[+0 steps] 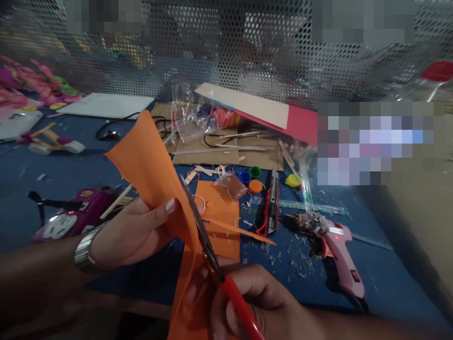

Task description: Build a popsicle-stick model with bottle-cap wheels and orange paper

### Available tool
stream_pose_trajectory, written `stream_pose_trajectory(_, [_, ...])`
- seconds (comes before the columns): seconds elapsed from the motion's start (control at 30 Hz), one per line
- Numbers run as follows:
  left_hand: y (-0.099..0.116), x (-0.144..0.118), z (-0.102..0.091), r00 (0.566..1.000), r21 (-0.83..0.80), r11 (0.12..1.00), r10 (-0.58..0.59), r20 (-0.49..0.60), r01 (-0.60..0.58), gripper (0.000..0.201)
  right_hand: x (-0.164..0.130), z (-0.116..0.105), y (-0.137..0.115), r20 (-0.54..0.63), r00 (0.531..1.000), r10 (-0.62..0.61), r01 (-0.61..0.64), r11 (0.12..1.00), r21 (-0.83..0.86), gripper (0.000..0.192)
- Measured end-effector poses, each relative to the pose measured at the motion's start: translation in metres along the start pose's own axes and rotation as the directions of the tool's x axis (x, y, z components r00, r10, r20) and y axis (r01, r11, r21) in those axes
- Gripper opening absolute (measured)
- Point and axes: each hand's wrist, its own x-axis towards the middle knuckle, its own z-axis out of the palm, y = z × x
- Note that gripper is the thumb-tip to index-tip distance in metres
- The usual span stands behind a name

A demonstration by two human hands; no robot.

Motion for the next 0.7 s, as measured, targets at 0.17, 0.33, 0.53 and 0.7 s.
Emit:
stream_pose_trajectory(0.17, [0.0, -0.001, -0.003, 1.0, 0.026, 1.0, 0.016, 0.01, -0.017, 0.015, -0.012, 0.008, 0.021, -0.145, 0.985, -0.091, 0.121, 0.968, 0.218, 0.036])
stream_pose_trajectory(0.33, [-0.001, -0.001, -0.004, 1.0, 0.061, 0.998, -0.002, -0.007, 0.002, 0.017, -0.006, 0.007, 0.017, -0.112, 0.989, -0.1, 0.12, 0.976, 0.184, 0.038])
stream_pose_trajectory(0.53, [0.0, -0.001, -0.005, 1.0, 0.1, 0.995, 0.008, -0.016, -0.006, 0.021, -0.004, 0.006, 0.014, -0.067, 0.994, -0.084, 0.095, 0.98, 0.174, 0.036])
stream_pose_trajectory(0.7, [0.0, -0.001, -0.005, 1.0, 0.096, 0.995, -0.002, 0.008, 0.001, 0.022, -0.002, 0.008, 0.01, -0.08, 0.989, -0.123, 0.135, 0.975, 0.177, 0.034])
